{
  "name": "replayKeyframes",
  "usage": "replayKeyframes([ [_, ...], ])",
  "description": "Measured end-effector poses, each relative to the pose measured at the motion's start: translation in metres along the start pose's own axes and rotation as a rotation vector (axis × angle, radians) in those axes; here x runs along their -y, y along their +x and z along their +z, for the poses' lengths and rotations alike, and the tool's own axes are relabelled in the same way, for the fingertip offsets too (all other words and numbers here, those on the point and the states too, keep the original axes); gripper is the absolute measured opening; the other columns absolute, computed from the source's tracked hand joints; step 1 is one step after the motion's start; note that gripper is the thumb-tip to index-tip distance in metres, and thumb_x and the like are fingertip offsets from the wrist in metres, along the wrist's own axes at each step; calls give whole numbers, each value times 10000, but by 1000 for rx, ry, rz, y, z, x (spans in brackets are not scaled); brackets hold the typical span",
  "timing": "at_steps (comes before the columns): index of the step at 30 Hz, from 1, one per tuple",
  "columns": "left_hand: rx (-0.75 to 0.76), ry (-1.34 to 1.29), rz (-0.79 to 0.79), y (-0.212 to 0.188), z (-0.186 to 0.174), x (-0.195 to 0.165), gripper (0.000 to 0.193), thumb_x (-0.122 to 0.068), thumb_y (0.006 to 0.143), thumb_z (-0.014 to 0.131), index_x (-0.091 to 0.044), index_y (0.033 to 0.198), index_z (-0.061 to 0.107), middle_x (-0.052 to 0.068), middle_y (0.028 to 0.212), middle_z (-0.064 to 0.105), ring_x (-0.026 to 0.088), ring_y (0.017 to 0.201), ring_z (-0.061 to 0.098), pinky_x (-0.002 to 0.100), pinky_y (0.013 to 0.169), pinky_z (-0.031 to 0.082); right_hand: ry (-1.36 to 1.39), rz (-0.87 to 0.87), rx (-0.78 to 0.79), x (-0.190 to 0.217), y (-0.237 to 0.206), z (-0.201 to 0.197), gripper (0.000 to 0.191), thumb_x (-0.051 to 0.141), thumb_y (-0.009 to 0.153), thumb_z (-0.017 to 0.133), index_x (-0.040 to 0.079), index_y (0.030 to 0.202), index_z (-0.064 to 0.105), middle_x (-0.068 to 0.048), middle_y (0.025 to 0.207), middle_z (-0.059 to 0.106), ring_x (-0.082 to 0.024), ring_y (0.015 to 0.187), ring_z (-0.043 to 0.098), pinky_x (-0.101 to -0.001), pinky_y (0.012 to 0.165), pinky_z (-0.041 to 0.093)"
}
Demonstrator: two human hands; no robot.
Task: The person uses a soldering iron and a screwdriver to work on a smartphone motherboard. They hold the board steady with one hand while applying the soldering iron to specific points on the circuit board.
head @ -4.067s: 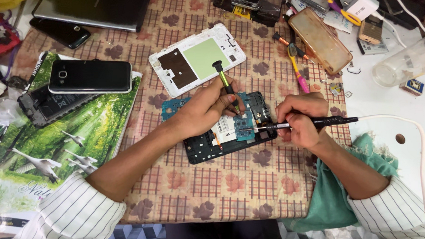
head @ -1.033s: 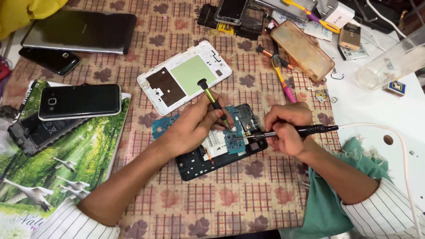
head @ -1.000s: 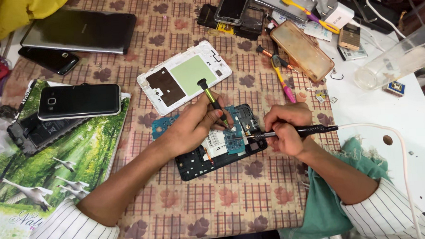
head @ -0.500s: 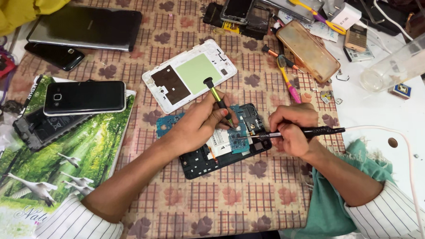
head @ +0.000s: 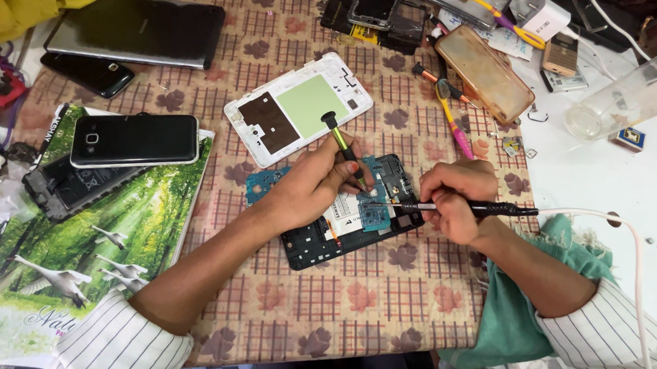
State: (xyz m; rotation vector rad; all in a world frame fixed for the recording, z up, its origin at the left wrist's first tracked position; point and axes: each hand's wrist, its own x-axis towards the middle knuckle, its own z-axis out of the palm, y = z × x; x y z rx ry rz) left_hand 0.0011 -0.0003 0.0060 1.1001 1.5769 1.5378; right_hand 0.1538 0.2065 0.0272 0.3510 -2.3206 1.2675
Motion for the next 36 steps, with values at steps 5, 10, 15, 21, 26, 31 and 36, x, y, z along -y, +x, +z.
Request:
replayKeyframes([
  [5, 1, -12, 11, 0, 0, 1, 115, -34, 1069, 385, -13, 1175, 425, 136, 1042, 675, 182, 1004, 725, 305, 863, 656, -61, -61, -48, -1, 1, -1, 183, 75, 725, 400, -14, 652, 542, -57, 512, 550, -116, 389, 536, -260, 417, 426],
  [10, 6, -2, 13, 0, 0, 1, 118, -42, 1072, 381, -16, 1178, 426, 136, 1048, 678, 184, 1013, 725, 308, 876, 655, -10, -24, -43, 2, 3, -2, 199, 63, 726, 382, -25, 655, 546, -49, 504, 556, -105, 378, 545, -243, 399, 429],
  [15, 13, 16, -9, 0, -1, -2, 128, -61, 1071, 382, -23, 1186, 426, 131, 1045, 688, 180, 1024, 726, 302, 889, 653, -13, -21, -29, 4, 5, 0, 205, 44, 722, 365, -27, 640, 540, -43, 465, 539, -91, 348, 529, -235, 368, 403],
  [21, -4, 2, 8, 0, 0, -1, 111, -50, 1074, 391, -10, 1170, 430, 130, 1039, 680, 180, 1003, 727, 303, 867, 661, 44, 25, -27, 5, 4, 1, 205, 42, 725, 358, -32, 655, 535, -43, 462, 530, -89, 344, 514, -234, 357, 398],
  [26, -7, -2, 28, 0, 0, 0, 114, -28, 1069, 391, -7, 1174, 430, 132, 1039, 669, 179, 1000, 722, 303, 866, 657, 22, 35, -44, 4, 4, 1, 204, 41, 734, 366, -30, 652, 539, -51, 475, 542, -93, 347, 520, -234, 359, 392],
  [31, 0, -12, 19, 0, 0, 1, 114, -24, 1072, 377, -6, 1173, 429, 130, 1045, 665, 176, 1008, 724, 303, 868, 659, -42, -38, -31, 0, 6, -1, 188, 45, 734, 385, -19, 652, 541, -59, 497, 561, -101, 369, 543, -238, 381, 403],
  [36, -1, -9, 13, 0, 0, 1, 114, -31, 1073, 380, -9, 1176, 422, 131, 1041, 669, 179, 1000, 720, 303, 871, 655, -43, -15, -42, 1, 4, -2, 190, 54, 730, 384, -15, 651, 543, -56, 497, 559, -104, 372, 550, -239, 383, 406],
])
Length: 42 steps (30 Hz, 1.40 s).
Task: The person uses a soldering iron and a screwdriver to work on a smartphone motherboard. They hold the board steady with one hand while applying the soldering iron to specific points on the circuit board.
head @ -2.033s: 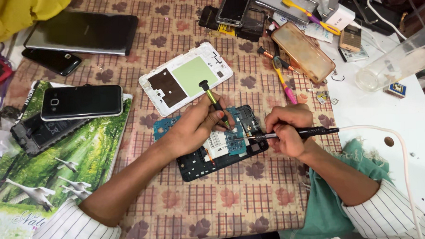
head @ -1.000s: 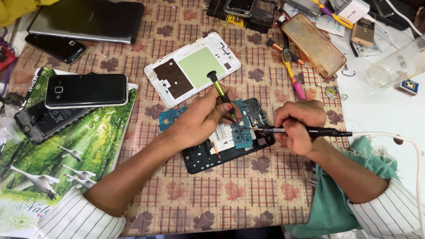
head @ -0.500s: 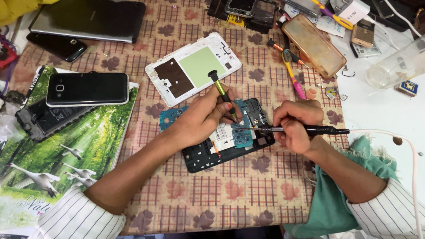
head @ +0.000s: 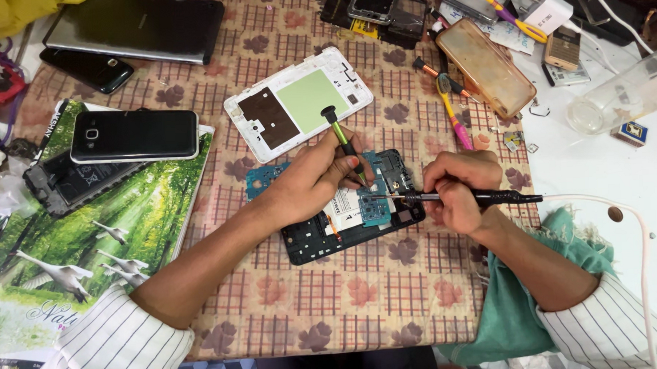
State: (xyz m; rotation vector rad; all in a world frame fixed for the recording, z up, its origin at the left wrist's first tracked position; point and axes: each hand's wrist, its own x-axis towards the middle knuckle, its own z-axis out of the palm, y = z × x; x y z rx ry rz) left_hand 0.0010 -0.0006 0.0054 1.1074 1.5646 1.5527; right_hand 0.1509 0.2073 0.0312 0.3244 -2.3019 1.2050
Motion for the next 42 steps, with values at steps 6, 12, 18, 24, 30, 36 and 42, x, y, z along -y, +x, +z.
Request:
replayKeyframes([
  [6, 7, 39, -11, 0, -1, -3, 120, -48, 1075, 371, -17, 1177, 426, 128, 1043, 673, 175, 1012, 731, 300, 880, 665, -28, -22, 0, -2, 1, 1, 194, 53, 728, 387, -16, 644, 548, -59, 497, 567, -104, 374, 547, -242, 384, 407],
  [12, 8, 39, -4, 0, -1, -2, 124, -43, 1072, 374, -16, 1180, 427, 132, 1055, 670, 181, 1013, 726, 303, 887, 659, 41, 56, -16, -3, -2, 1, 192, 57, 716, 379, -22, 639, 537, -65, 500, 568, -116, 381, 554, -253, 398, 430],
  [18, 6, 6, 2, 1, -1, 3, 127, -30, 1070, 367, -19, 1181, 428, 133, 1061, 674, 179, 1012, 722, 300, 878, 653, 50, 48, 9, -3, -2, -1, 193, 65, 708, 378, -25, 637, 533, -66, 495, 560, -119, 377, 548, -251, 394, 435],
  [24, 6, 5, 13, 0, -1, 2, 126, -16, 1071, 362, -16, 1180, 425, 136, 1067, 668, 184, 1012, 719, 306, 881, 651, -7, 39, 9, -2, -1, -2, 197, 75, 710, 388, -22, 634, 542, -68, 497, 566, -122, 382, 547, -254, 406, 424],
  [30, 10, -11, -3, 0, -1, 3, 130, -41, 1084, 344, -22, 1190, 416, 133, 1059, 667, 182, 1001, 717, 306, 877, 650, 6, 42, -2, -3, 0, -2, 197, 76, 732, 394, -24, 646, 541, -71, 512, 571, -121, 389, 558, -248, 408, 445],
  [36, 10, 31, -10, -1, -1, -3, 122, -41, 1078, 364, -26, 1180, 427, 129, 1066, 670, 180, 1032, 722, 307, 901, 654, 80, 63, -13, -3, -1, 0, 203, 64, 712, 378, -34, 634, 537, -83, 507, 575, -117, 374, 546, -245, 387, 427],
  [42, 8, 7, 4, -1, -1, -1, 123, -33, 1075, 362, -28, 1178, 430, 132, 1062, 670, 182, 1032, 722, 312, 899, 655, 82, 85, -19, -4, -3, -1, 198, 55, 719, 378, -42, 643, 534, -86, 521, 572, -120, 391, 555, -246, 395, 437],
])
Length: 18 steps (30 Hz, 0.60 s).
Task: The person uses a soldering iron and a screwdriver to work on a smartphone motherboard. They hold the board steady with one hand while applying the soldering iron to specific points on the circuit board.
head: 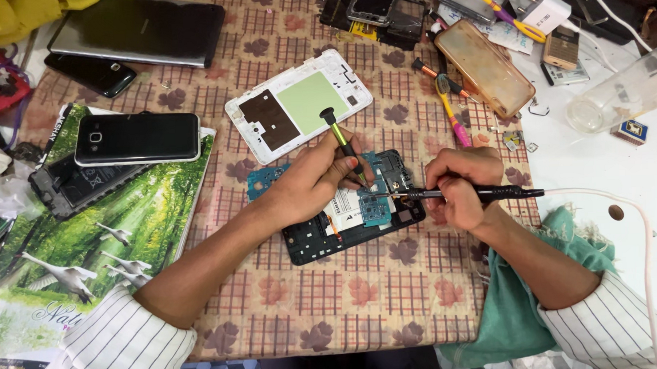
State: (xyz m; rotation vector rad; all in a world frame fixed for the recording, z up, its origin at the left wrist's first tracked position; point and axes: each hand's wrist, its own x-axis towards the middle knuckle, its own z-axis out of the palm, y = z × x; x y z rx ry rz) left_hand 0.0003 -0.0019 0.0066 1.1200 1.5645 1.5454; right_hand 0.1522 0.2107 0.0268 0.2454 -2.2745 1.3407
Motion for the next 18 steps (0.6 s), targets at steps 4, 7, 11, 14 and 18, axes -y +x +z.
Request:
replayKeyframes([
  [4, 4, 2, 9, 0, 0, 0, 122, -28, 1077, 359, -29, 1176, 430, 130, 1067, 668, 182, 1031, 720, 312, 902, 657, -18, 4, 1, -1, -1, -1, 188, 52, 716, 385, -36, 640, 533, -85, 527, 575, -125, 399, 568, -252, 402, 447],
  [7, 1, -5, 3, 0, 1, 1, 116, -28, 1078, 362, -27, 1173, 429, 129, 1066, 665, 182, 1031, 722, 313, 895, 659, -35, -8, 7, -2, -1, -2, 183, 57, 718, 390, -28, 640, 532, -79, 536, 581, -125, 409, 577, -254, 417, 459],
  [11, 4, 5, -8, 1, 0, 1, 121, -31, 1073, 365, -28, 1176, 429, 127, 1062, 674, 180, 1027, 722, 309, 892, 655, -49, -14, 4, -2, -1, -2, 188, 63, 710, 392, -28, 637, 539, -75, 529, 579, -126, 405, 572, -255, 414, 447],
  [14, 2, 9, -16, 1, 0, 1, 123, -35, 1078, 363, -27, 1181, 430, 127, 1062, 676, 181, 1024, 720, 309, 892, 652, -63, -11, 4, -1, -1, -2, 192, 63, 712, 392, -29, 636, 543, -76, 528, 582, -126, 407, 575, -254, 412, 443],
  [18, 2, 18, -19, 1, 0, 0, 121, -32, 1076, 364, -21, 1177, 428, 129, 1068, 672, 181, 1032, 722, 310, 896, 656, -52, -32, -8, 0, -1, -2, 192, 60, 733, 394, -31, 649, 541, -83, 551, 592, -126, 432, 585, -256, 430, 449],
])
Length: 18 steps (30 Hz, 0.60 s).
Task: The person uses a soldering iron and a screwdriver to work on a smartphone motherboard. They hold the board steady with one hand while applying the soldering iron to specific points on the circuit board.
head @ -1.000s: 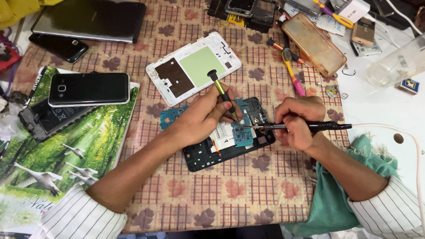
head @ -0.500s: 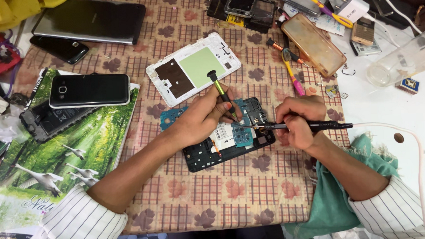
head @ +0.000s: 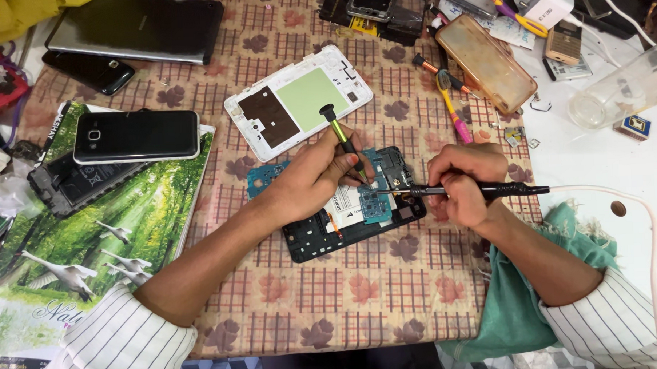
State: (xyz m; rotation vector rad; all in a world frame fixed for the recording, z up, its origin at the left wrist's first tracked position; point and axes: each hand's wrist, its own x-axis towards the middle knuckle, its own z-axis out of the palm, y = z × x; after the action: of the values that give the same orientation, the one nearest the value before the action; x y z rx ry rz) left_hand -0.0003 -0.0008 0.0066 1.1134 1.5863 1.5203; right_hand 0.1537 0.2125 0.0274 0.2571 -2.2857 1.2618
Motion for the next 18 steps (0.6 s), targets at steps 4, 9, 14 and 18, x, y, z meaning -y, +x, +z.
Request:
replayKeyframes([
  [4, -4, 18, 6, -1, 0, -1, 128, -34, 1069, 368, -24, 1182, 426, 131, 1076, 665, 182, 1040, 720, 311, 894, 657, 22, -1, 0, -1, 1, 2, 202, 53, 732, 384, -34, 654, 550, -82, 541, 590, -115, 419, 574, -250, 422, 451],
  [9, -3, 7, 2, 0, 1, -2, 118, -43, 1076, 363, -23, 1172, 430, 136, 1070, 669, 185, 1036, 726, 314, 897, 661, 53, 11, 21, -1, 2, 4, 208, 44, 728, 375, -40, 651, 549, -81, 519, 579, -110, 387, 549, -246, 392, 425],
  [14, -1, 20, -8, -1, 0, -2, 116, -47, 1074, 367, -28, 1172, 426, 128, 1073, 668, 179, 1034, 724, 308, 892, 656, 70, 26, 19, 1, 3, 5, 207, 43, 736, 375, -39, 651, 545, -80, 509, 577, -107, 368, 529, -245, 379, 413],
  [18, -3, 11, 0, -1, -1, -1, 115, -37, 1071, 368, -25, 1167, 430, 129, 1070, 669, 179, 1030, 722, 307, 886, 655, 76, 35, 29, 2, 3, 5, 206, 44, 737, 375, -39, 654, 544, -80, 514, 575, -109, 377, 533, -246, 384, 417],
])
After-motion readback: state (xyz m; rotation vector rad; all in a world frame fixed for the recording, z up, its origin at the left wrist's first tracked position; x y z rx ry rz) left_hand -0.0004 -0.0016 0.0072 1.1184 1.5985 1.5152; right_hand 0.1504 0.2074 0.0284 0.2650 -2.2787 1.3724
